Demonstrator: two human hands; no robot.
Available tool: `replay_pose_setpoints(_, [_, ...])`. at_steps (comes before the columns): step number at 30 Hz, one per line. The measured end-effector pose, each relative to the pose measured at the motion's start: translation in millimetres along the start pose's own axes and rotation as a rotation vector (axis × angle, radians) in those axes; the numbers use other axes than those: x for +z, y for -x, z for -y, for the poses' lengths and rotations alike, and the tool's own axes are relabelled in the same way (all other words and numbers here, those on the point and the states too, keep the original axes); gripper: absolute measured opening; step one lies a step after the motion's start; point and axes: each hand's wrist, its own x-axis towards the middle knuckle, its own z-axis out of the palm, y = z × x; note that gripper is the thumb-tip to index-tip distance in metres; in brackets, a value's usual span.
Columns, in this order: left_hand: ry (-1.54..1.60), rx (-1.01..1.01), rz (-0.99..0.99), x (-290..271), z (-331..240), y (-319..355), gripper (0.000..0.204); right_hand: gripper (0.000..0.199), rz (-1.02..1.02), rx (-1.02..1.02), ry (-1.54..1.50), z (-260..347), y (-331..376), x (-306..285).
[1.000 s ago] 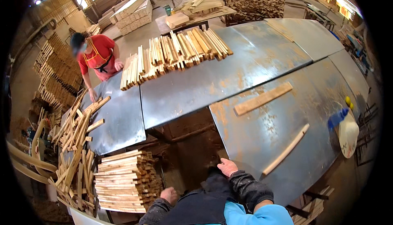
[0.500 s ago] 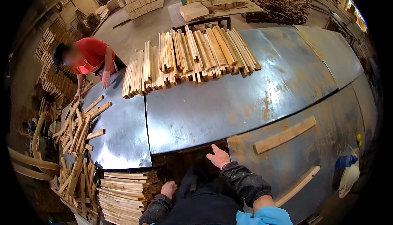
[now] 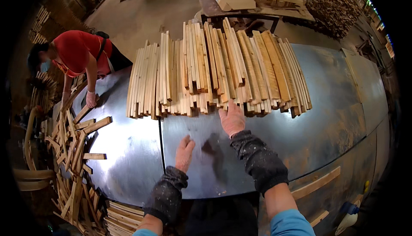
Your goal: The person repeatedly gathers small wooden strips from a metal table, aligns them into neat bundles, and places them onto a conveyor belt. A coworker in the background also handles similar wooden strips. The person continues this cycle of gathering, aligning, and loading throughout the clip.
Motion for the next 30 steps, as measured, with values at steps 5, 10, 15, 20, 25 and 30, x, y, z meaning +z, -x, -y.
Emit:
replay_pose_setpoints(5, [-0.114,0.155,-0.126,19,-68,-130,0.090,0.084,0.101,0.200,0.242,29,-63,26])
replay_pose_setpoints(10, [-0.410,0.164,-0.215,35,-133,-211,0.103,0.080,-0.175,0.236,0.105,22,-76,30])
replay_pose_setpoints(15, [-0.586,0.075,-0.157,46,-154,-246,0.111,0.080,-0.093,0.284,0.075,14,-100,23])
replay_pose_setpoints(20, [-0.692,0.151,-0.157,45,-143,-261,0.107,0.083,-0.366,0.400,-0.528,17,-116,44])
replay_pose_setpoints(25, [-0.657,0.165,-0.135,42,-140,-264,0.108,0.069,-0.243,0.120,-0.210,22,-119,48])
replay_pose_setpoints(30, [-0.682,0.155,-0.135,42,-138,-264,0.106,0.083,0.045,0.020,0.058,20,-131,-4])
